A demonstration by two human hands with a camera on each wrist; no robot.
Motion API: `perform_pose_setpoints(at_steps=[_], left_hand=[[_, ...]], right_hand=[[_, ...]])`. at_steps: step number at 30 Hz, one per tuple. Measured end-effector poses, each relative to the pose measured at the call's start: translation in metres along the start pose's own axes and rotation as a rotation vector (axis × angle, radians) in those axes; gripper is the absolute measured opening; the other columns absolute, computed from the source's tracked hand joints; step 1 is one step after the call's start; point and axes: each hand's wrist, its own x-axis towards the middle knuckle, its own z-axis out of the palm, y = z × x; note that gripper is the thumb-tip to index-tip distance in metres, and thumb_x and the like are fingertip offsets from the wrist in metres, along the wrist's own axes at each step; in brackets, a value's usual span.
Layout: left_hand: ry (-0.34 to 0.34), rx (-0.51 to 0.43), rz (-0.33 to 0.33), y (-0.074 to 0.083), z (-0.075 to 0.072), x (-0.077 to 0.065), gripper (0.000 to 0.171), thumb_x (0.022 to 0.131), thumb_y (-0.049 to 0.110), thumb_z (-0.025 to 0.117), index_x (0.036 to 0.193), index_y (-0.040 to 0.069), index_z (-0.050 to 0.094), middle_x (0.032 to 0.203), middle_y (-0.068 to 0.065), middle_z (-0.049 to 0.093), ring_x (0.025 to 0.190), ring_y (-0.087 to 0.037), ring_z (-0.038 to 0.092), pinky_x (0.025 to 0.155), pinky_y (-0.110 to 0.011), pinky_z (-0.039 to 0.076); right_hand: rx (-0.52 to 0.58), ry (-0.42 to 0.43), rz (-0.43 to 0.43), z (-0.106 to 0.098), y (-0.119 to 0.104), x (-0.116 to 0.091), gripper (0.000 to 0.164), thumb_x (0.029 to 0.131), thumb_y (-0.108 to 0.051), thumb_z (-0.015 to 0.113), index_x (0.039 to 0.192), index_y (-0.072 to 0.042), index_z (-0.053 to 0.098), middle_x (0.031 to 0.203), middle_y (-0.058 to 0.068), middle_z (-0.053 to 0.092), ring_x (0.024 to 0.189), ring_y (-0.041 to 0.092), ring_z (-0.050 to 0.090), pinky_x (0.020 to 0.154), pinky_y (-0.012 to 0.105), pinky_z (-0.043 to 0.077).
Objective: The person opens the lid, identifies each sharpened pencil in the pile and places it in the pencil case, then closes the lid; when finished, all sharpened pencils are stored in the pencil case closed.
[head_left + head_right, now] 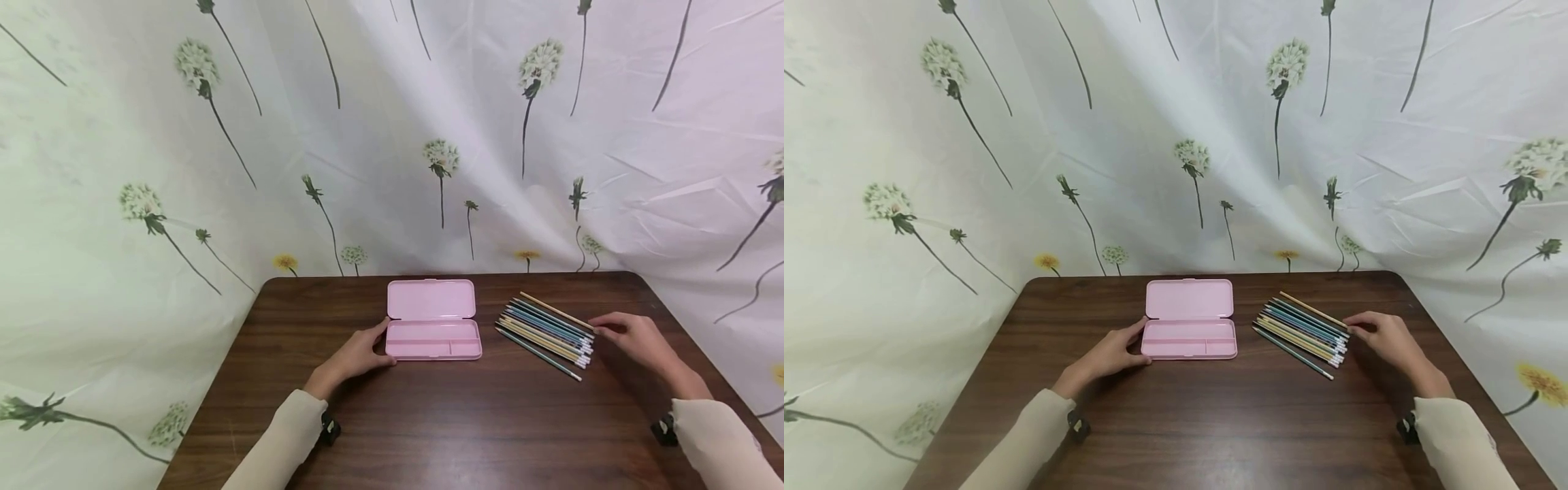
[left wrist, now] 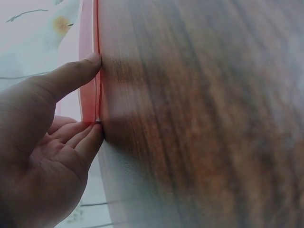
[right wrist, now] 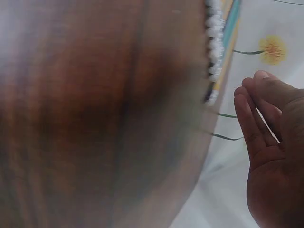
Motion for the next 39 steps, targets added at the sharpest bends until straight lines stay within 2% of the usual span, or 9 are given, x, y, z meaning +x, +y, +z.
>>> perform_pose_setpoints(at_steps=[8,11,17,24,28,31,35,36,39], left_hand=[[-0.007,0.008,0.005,0.001,0.002,0.002,0.092,0.092,0.024,0.086,0.166,0.003,0.035,0.168,-0.021,0.041,0.153,-0.035,0.046,0.122,-0.053,0.042],[-0.014,-0.014,0.027,-0.002,0.002,0.002,0.092,0.092,0.024,0.085,0.166,0.002,0.035,0.167,-0.024,0.041,0.153,-0.038,0.046,0.121,-0.056,0.042],[0.004,0.019,0.095,-0.018,0.005,0.005,0.092,0.095,0.040,0.082,0.167,0.007,0.035,0.166,-0.024,0.043,0.151,-0.037,0.048,0.118,-0.053,0.046],[-0.017,-0.004,0.024,-0.001,0.000,0.002,0.093,0.093,0.027,0.085,0.167,0.005,0.034,0.168,-0.021,0.040,0.154,-0.037,0.045,0.122,-0.056,0.042],[-0.012,0.006,0.019,0.001,-0.001,0.001,0.093,0.093,0.026,0.085,0.167,0.005,0.032,0.168,-0.021,0.040,0.154,-0.036,0.044,0.122,-0.054,0.042],[0.005,0.004,0.070,-0.008,0.000,0.002,0.093,0.094,0.029,0.084,0.167,0.005,0.032,0.167,-0.022,0.041,0.153,-0.035,0.046,0.121,-0.052,0.044],[0.007,-0.014,0.097,-0.014,0.002,0.000,0.093,0.094,0.039,0.083,0.167,0.008,0.034,0.166,-0.023,0.044,0.152,-0.037,0.047,0.120,-0.055,0.044],[0.012,-0.001,0.119,-0.022,0.005,0.002,0.093,0.095,0.042,0.081,0.168,0.009,0.033,0.166,-0.022,0.044,0.152,-0.035,0.048,0.120,-0.052,0.045],[0.016,0.003,0.113,-0.023,0.006,0.003,0.093,0.095,0.041,0.081,0.167,0.008,0.034,0.165,-0.023,0.045,0.151,-0.036,0.049,0.119,-0.053,0.046]], right_hand=[[-0.019,-0.003,-0.023,0.017,0.010,-0.009,0.016,0.086,0.001,0.084,0.098,-0.009,0.085,0.096,0.009,0.082,0.090,0.016,0.073,0.076,0.044,0.060],[-0.036,0.001,-0.046,0.020,0.011,-0.010,0.018,0.084,0.004,0.084,0.095,-0.009,0.085,0.094,0.008,0.082,0.088,0.015,0.073,0.075,0.046,0.060],[-0.052,0.012,-0.071,0.024,0.011,-0.009,0.017,0.082,0.008,0.083,0.091,-0.007,0.084,0.090,0.010,0.081,0.085,0.029,0.075,0.075,0.052,0.060],[-0.087,0.008,-0.080,0.022,0.011,-0.005,0.018,0.082,0.012,0.080,0.089,-0.004,0.082,0.089,0.013,0.079,0.084,0.037,0.075,0.076,0.057,0.058],[-0.114,0.022,-0.122,0.024,0.011,-0.004,0.019,0.080,0.014,0.079,0.091,-0.002,0.080,0.087,0.011,0.078,0.080,0.033,0.073,0.073,0.054,0.058],[-0.125,0.035,-0.133,0.026,0.011,-0.004,0.021,0.078,0.014,0.079,0.092,-0.002,0.079,0.086,0.007,0.076,0.074,0.023,0.068,0.067,0.046,0.057],[-0.111,-0.008,-0.099,0.028,0.012,-0.003,0.017,0.080,0.008,0.083,0.092,-0.003,0.079,0.083,0.005,0.072,0.071,0.014,0.060,0.062,0.037,0.051],[-0.110,-0.022,-0.093,0.028,0.012,-0.002,0.016,0.081,0.007,0.083,0.092,-0.002,0.078,0.083,0.004,0.071,0.071,0.012,0.059,0.062,0.036,0.050],[-0.106,-0.052,-0.076,0.028,0.013,-0.001,0.014,0.083,0.004,0.083,0.095,-0.001,0.077,0.083,0.006,0.070,0.071,0.013,0.058,0.062,0.036,0.049]])
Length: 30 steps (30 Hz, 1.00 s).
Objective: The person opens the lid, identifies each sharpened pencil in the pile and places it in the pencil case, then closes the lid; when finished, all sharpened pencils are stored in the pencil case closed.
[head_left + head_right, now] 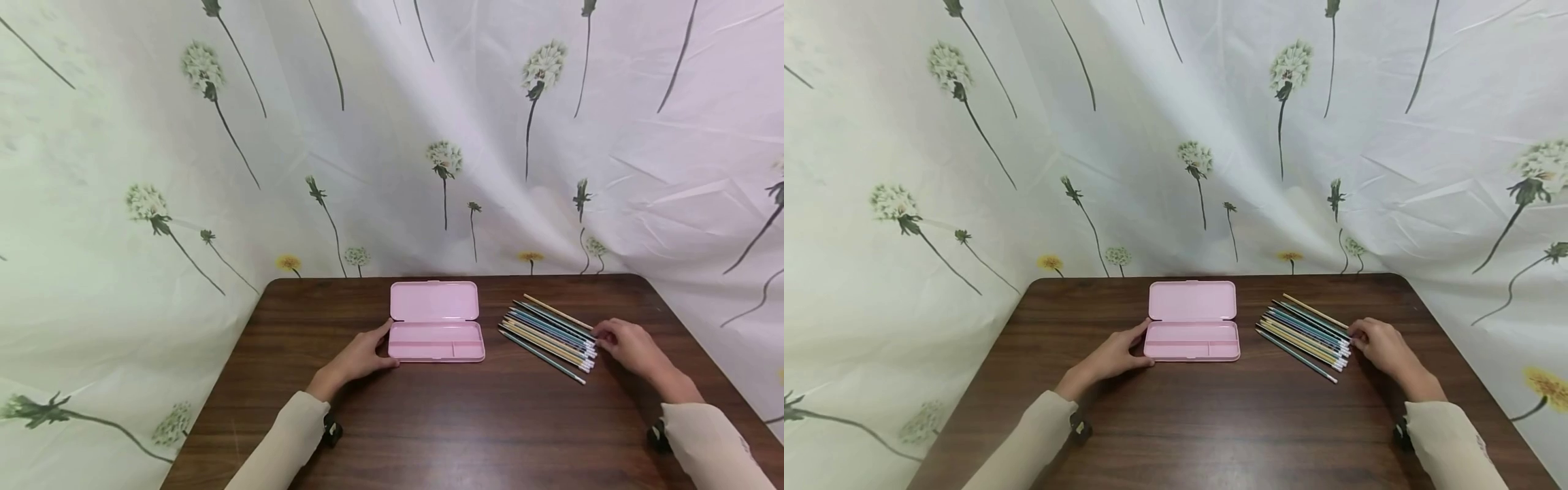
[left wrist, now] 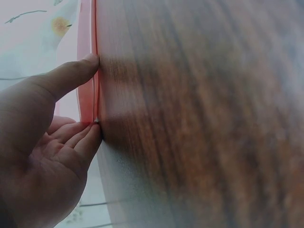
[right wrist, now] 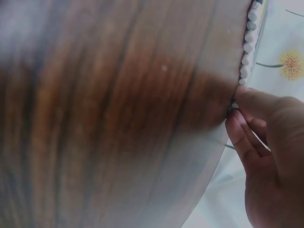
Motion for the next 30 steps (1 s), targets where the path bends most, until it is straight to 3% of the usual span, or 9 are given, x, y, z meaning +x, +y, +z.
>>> perform_pose_setpoints(at_steps=[3,6,12,20,27,30], left_hand=[[-0.011,0.003,-0.018,0.001,0.000,0.001,0.093,0.095,0.036,0.082,0.168,0.006,0.032,0.166,-0.023,0.044,0.152,-0.035,0.048,0.120,-0.052,0.045],[-0.027,-0.019,-0.062,0.015,-0.005,-0.001,0.095,0.093,0.031,0.085,0.167,0.003,0.032,0.167,-0.023,0.042,0.153,-0.039,0.045,0.121,-0.058,0.041],[-0.007,0.016,-0.003,0.004,-0.001,-0.001,0.094,0.096,0.040,0.080,0.167,0.003,0.032,0.166,-0.025,0.043,0.152,-0.036,0.048,0.120,-0.051,0.045],[-0.031,-0.011,-0.094,0.021,-0.006,-0.001,0.094,0.093,0.027,0.084,0.167,0.001,0.031,0.168,-0.022,0.041,0.154,-0.036,0.044,0.123,-0.055,0.041],[-0.024,-0.005,-0.111,0.024,-0.006,-0.001,0.094,0.094,0.027,0.084,0.167,0.004,0.031,0.168,-0.020,0.041,0.155,-0.034,0.044,0.124,-0.053,0.041],[-0.024,-0.004,-0.107,0.023,-0.006,-0.001,0.093,0.094,0.027,0.084,0.167,0.005,0.032,0.168,-0.019,0.041,0.155,-0.033,0.044,0.123,-0.053,0.041]], right_hand=[[0.007,-0.014,0.026,-0.001,-0.001,-0.001,0.013,0.085,0.003,0.081,0.097,0.001,0.077,0.085,0.007,0.068,0.073,0.015,0.058,0.062,0.036,0.048],[0.023,-0.013,0.075,-0.003,-0.003,-0.001,0.011,0.087,0.002,0.077,0.098,0.002,0.077,0.086,0.009,0.067,0.074,0.017,0.058,0.063,0.037,0.048],[0.068,0.029,0.141,-0.006,-0.007,-0.002,0.013,0.088,0.006,0.074,0.102,0.005,0.075,0.089,0.017,0.073,0.076,0.025,0.066,0.065,0.041,0.054],[0.026,0.170,0.006,-0.009,-0.005,-0.005,0.021,0.080,0.013,0.083,0.097,0.000,0.083,0.084,0.009,0.076,0.072,0.025,0.068,0.061,0.038,0.051],[0.076,0.278,-0.066,-0.014,-0.006,0.001,0.025,0.076,0.015,0.085,0.096,-0.002,0.085,0.083,0.008,0.079,0.073,0.009,0.068,0.062,0.011,0.045],[0.093,0.282,-0.076,-0.020,-0.014,0.008,0.026,0.079,0.015,0.084,0.098,-0.002,0.085,0.086,0.009,0.080,0.074,0.002,0.067,0.063,0.008,0.044]])
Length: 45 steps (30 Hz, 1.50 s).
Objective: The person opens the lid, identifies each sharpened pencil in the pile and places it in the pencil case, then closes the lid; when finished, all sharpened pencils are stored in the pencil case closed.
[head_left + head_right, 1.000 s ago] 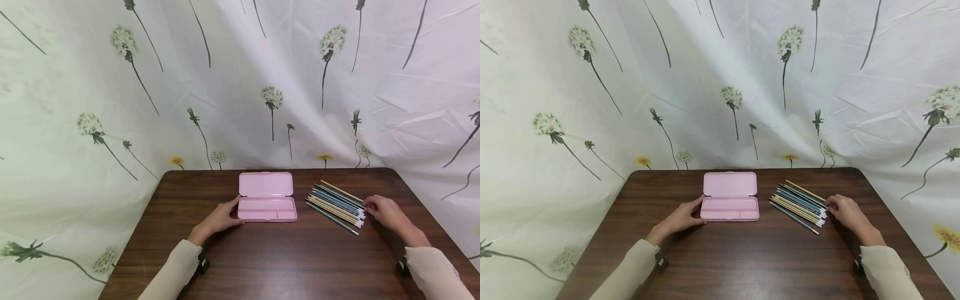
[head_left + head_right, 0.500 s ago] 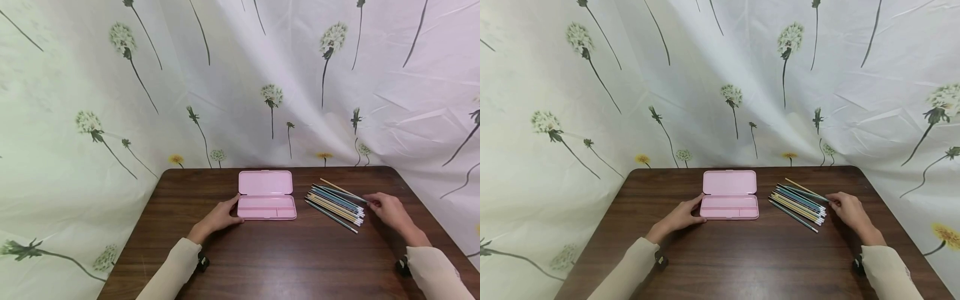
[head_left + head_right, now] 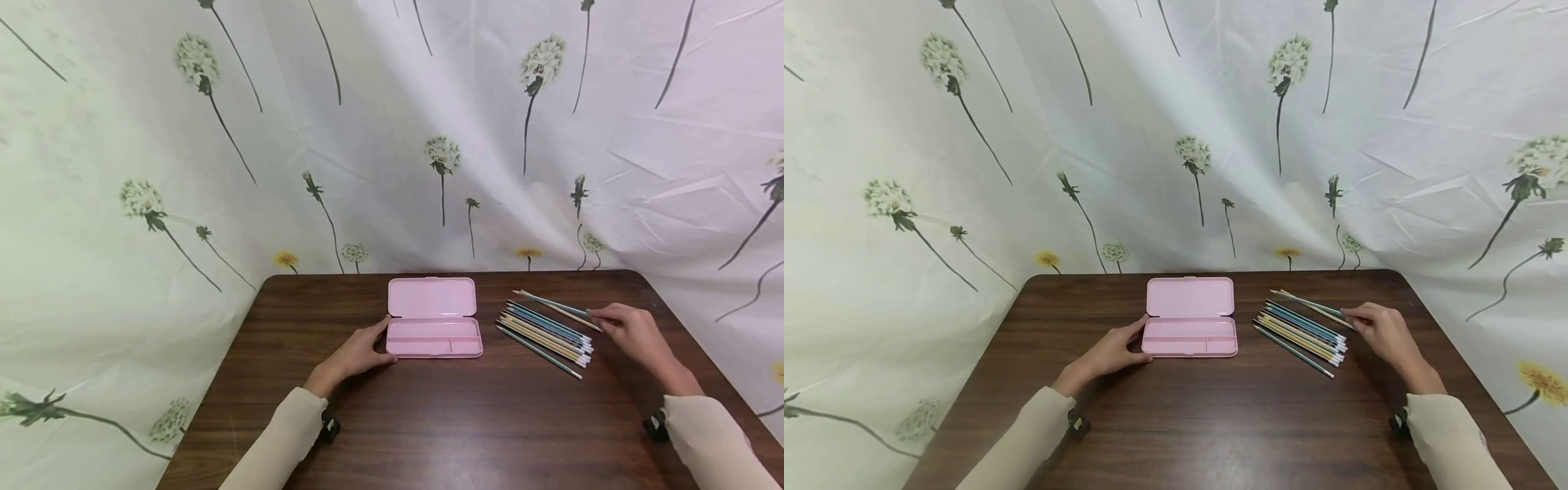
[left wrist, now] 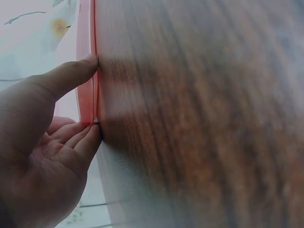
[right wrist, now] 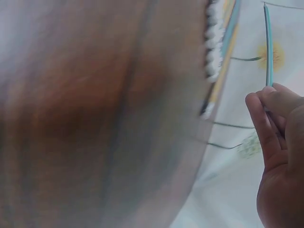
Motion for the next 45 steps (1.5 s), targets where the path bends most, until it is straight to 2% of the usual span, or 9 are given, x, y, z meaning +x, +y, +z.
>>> perform_pose_setpoints(at_steps=[10,12,18,23,26,33,38,40,45], left_hand=[[-0.008,-0.015,0.024,-0.002,-0.001,-0.002,0.094,0.094,0.031,0.083,0.167,0.005,0.032,0.168,-0.022,0.041,0.154,-0.038,0.043,0.122,-0.058,0.040],[-0.002,0.005,0.064,-0.016,0.004,0.001,0.093,0.096,0.038,0.081,0.168,0.006,0.030,0.167,-0.022,0.042,0.154,-0.036,0.045,0.121,-0.052,0.044],[-0.006,-0.038,0.049,-0.015,0.003,0.002,0.094,0.094,0.037,0.083,0.168,0.007,0.032,0.167,-0.023,0.041,0.154,-0.040,0.044,0.122,-0.057,0.041],[0.014,0.013,0.098,-0.037,0.013,0.009,0.093,0.096,0.046,0.079,0.169,0.012,0.032,0.167,-0.020,0.044,0.153,-0.033,0.047,0.120,-0.048,0.046],[0.016,0.013,0.117,-0.039,0.012,0.010,0.097,0.095,0.050,0.079,0.169,0.012,0.029,0.168,-0.019,0.043,0.154,-0.031,0.046,0.122,-0.046,0.044],[-0.009,-0.004,0.017,-0.004,-0.001,0.001,0.093,0.094,0.029,0.084,0.167,0.003,0.032,0.167,-0.022,0.041,0.154,-0.037,0.044,0.123,-0.056,0.041],[-0.002,0.001,0.024,-0.003,-0.002,0.000,0.093,0.094,0.031,0.084,0.167,0.005,0.033,0.166,-0.021,0.043,0.153,-0.036,0.046,0.122,-0.056,0.042],[0.009,0.018,0.066,-0.014,0.002,0.002,0.092,0.096,0.037,0.081,0.168,0.006,0.033,0.166,-0.022,0.044,0.152,-0.034,0.048,0.120,-0.052,0.045],[0.001,0.004,0.061,-0.014,0.002,0.001,0.093,0.096,0.037,0.081,0.168,0.006,0.031,0.166,-0.022,0.043,0.153,-0.035,0.047,0.121,-0.053,0.044]], right_hand=[[0.091,0.005,-0.135,-0.004,-0.032,0.042,0.031,0.081,0.016,0.082,0.104,-0.004,0.085,0.089,0.006,0.080,0.076,0.001,0.066,0.064,0.010,0.044],[0.113,0.007,-0.166,-0.003,-0.039,0.050,0.032,0.081,0.016,0.082,0.105,-0.005,0.085,0.090,0.006,0.080,0.077,0.003,0.069,0.065,0.009,0.046],[0.175,-0.006,-0.218,-0.003,-0.066,0.071,0.032,0.082,0.016,0.081,0.107,-0.004,0.085,0.093,0.006,0.081,0.078,0.010,0.075,0.070,0.007,0.050],[0.213,-0.016,-0.281,-0.002,-0.087,0.087,0.031,0.082,0.016,0.080,0.106,-0.003,0.084,0.092,0.008,0.082,0.076,0.008,0.073,0.068,0.009,0.048],[0.234,-0.026,-0.303,0.001,-0.096,0.095,0.029,0.083,0.015,0.080,0.106,-0.003,0.084,0.094,0.006,0.082,0.079,0.006,0.070,0.069,0.010,0.046],[0.272,-0.096,-0.287,0.011,-0.116,0.107,0.027,0.087,0.010,0.080,0.109,-0.006,0.085,0.099,0.005,0.082,0.081,0.007,0.070,0.070,0.012,0.050],[0.294,-0.152,-0.267,0.022,-0.129,0.111,0.026,0.090,0.007,0.080,0.109,-0.008,0.085,0.100,0.004,0.082,0.081,0.010,0.072,0.065,0.019,0.053],[0.308,-0.166,-0.291,0.028,-0.133,0.112,0.025,0.089,0.008,0.080,0.108,-0.007,0.085,0.100,0.004,0.082,0.080,0.011,0.072,0.064,0.022,0.054],[0.366,-0.184,-0.341,0.046,-0.138,0.111,0.025,0.087,0.011,0.080,0.106,-0.005,0.085,0.097,0.005,0.081,0.078,0.009,0.072,0.063,0.019,0.054]])
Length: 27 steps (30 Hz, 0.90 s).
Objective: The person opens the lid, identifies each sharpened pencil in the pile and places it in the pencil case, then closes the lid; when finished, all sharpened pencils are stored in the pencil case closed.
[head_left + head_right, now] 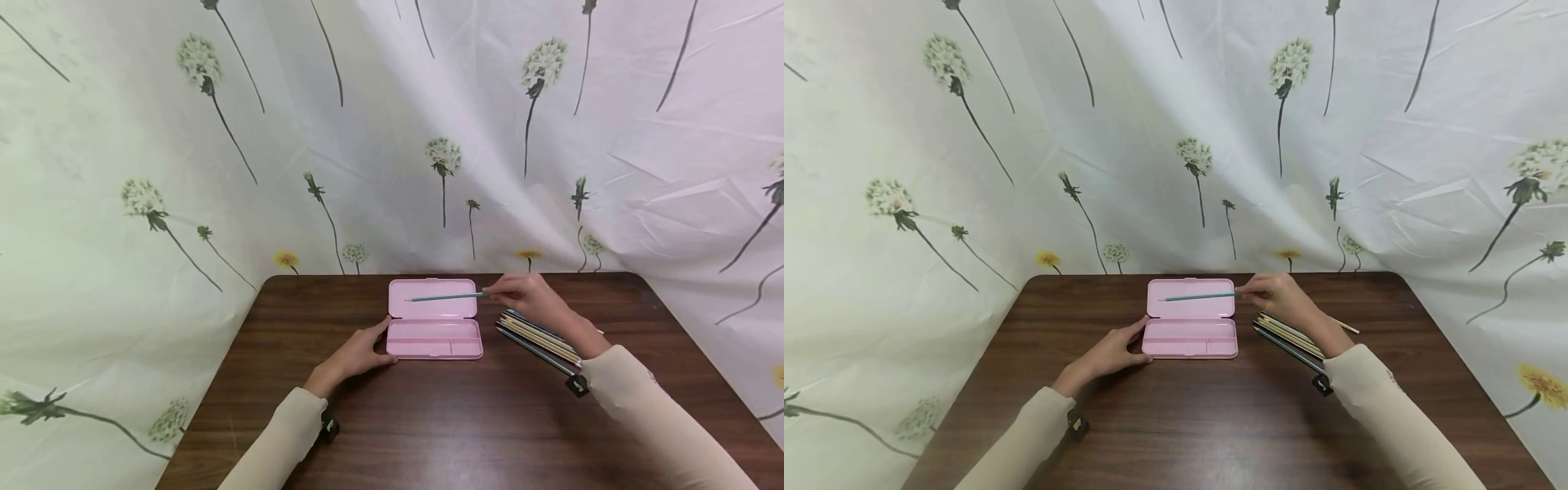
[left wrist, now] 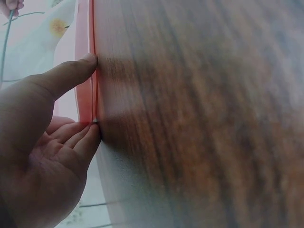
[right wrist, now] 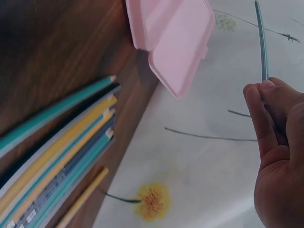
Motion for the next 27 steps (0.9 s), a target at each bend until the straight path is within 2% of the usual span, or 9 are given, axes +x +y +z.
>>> perform_pose_setpoints(at_steps=[2,8,11,17,22,24,27], left_hand=[[-0.011,-0.024,-0.046,0.012,-0.003,-0.002,0.094,0.094,0.031,0.083,0.167,0.004,0.031,0.167,-0.022,0.042,0.154,-0.038,0.045,0.123,-0.058,0.040],[-0.007,-0.002,-0.081,0.015,-0.002,-0.001,0.093,0.094,0.027,0.084,0.168,0.006,0.031,0.168,-0.019,0.042,0.155,-0.033,0.044,0.124,-0.053,0.040],[-0.008,-0.005,-0.087,0.016,-0.002,-0.002,0.093,0.094,0.026,0.084,0.168,0.007,0.031,0.168,-0.018,0.042,0.155,-0.032,0.044,0.124,-0.053,0.041],[-0.009,-0.003,-0.088,0.016,-0.001,-0.001,0.092,0.094,0.025,0.084,0.168,0.007,0.031,0.169,-0.018,0.041,0.155,-0.032,0.043,0.124,-0.053,0.040],[-0.010,-0.026,-0.055,0.011,-0.002,0.000,0.094,0.094,0.029,0.084,0.168,0.006,0.031,0.168,-0.020,0.041,0.155,-0.037,0.043,0.123,-0.057,0.040],[-0.002,-0.004,0.001,-0.004,0.004,0.003,0.093,0.096,0.037,0.081,0.169,0.007,0.030,0.167,-0.021,0.042,0.154,-0.035,0.045,0.122,-0.053,0.043],[0.002,0.009,0.024,-0.009,0.004,0.003,0.095,0.096,0.045,0.079,0.169,0.010,0.030,0.166,-0.022,0.044,0.153,-0.036,0.047,0.120,-0.053,0.045]], right_hand=[[0.021,0.004,-0.013,0.007,0.002,-0.001,0.025,0.087,0.012,0.080,0.105,-0.005,0.085,0.096,0.005,0.081,0.075,0.008,0.070,0.063,0.018,0.052],[0.068,0.009,-0.001,0.028,0.005,-0.005,0.029,0.084,0.015,0.080,0.103,-0.006,0.085,0.093,0.007,0.080,0.076,0.006,0.066,0.063,0.019,0.052],[0.086,-0.010,0.025,0.037,0.007,-0.008,0.030,0.085,0.014,0.079,0.104,-0.009,0.086,0.093,0.004,0.080,0.076,0.004,0.065,0.064,0.021,0.054],[0.120,-0.061,0.080,0.053,0.010,-0.015,0.028,0.087,0.013,0.078,0.105,-0.007,0.086,0.096,0.006,0.081,0.078,0.008,0.067,0.067,0.026,0.058],[0.112,-0.105,0.159,0.063,0.013,-0.019,0.026,0.090,0.009,0.079,0.107,-0.010,0.086,0.098,0.002,0.081,0.079,0.008,0.065,0.069,0.025,0.058],[0.115,-0.131,0.188,0.067,0.013,-0.020,0.025,0.091,0.006,0.079,0.108,-0.010,0.086,0.099,0.003,0.081,0.080,0.009,0.065,0.070,0.024,0.059],[0.110,-0.166,0.204,0.072,0.013,-0.020,0.023,0.092,0.004,0.079,0.109,-0.010,0.086,0.103,0.004,0.082,0.083,0.013,0.069,0.074,0.025,0.061]])
